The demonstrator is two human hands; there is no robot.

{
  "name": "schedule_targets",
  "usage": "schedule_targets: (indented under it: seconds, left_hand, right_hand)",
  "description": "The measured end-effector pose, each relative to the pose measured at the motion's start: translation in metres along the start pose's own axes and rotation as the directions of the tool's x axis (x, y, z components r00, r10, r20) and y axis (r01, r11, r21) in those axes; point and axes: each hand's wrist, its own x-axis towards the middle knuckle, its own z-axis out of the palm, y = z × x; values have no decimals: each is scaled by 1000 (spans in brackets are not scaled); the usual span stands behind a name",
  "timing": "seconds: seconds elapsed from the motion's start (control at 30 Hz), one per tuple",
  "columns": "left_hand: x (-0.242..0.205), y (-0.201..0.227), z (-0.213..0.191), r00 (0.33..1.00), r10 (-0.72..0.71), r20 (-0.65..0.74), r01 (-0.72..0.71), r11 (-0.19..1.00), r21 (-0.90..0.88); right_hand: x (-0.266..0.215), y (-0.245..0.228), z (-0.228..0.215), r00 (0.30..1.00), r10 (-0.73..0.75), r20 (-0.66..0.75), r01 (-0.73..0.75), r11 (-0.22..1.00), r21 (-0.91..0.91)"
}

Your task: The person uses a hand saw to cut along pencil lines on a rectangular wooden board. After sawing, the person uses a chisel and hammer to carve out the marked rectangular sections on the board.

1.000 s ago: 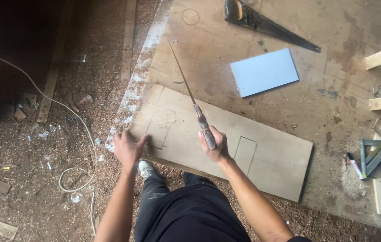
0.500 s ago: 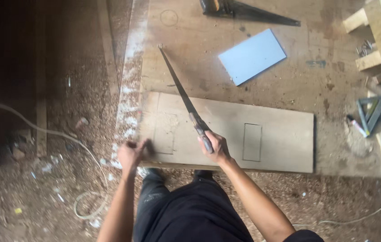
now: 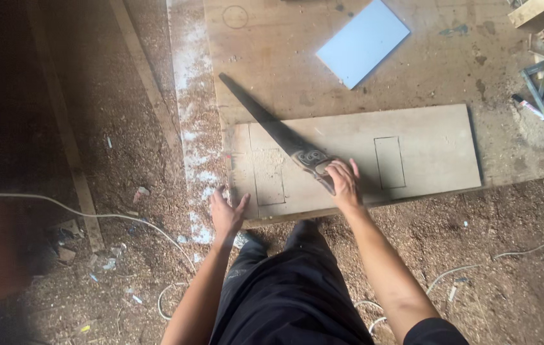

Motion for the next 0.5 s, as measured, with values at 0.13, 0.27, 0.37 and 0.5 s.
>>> schedule_targets:
  seconds: [0.13,0.27,0.37,0.5]
  left_hand:
    - [-12,-6,3,992,117,-45,-116,993,36]
    - [-14,7,11,989,89,-118,-89,996,8]
    - [-22,20,16,988,-20,-155,17,1000,-17]
    - [-36,50,26,935,128,-331,-61,977,205]
  right_hand:
    - [19,33,-16,1000,24,-15,-25,997,-73]
    - [22,55,-30,991,35,126,-21,994,-109]
    - [35,66,-41,991,29,132,-2,980,-200]
    - [45,69,-64,922,311,229,-287,949,-134]
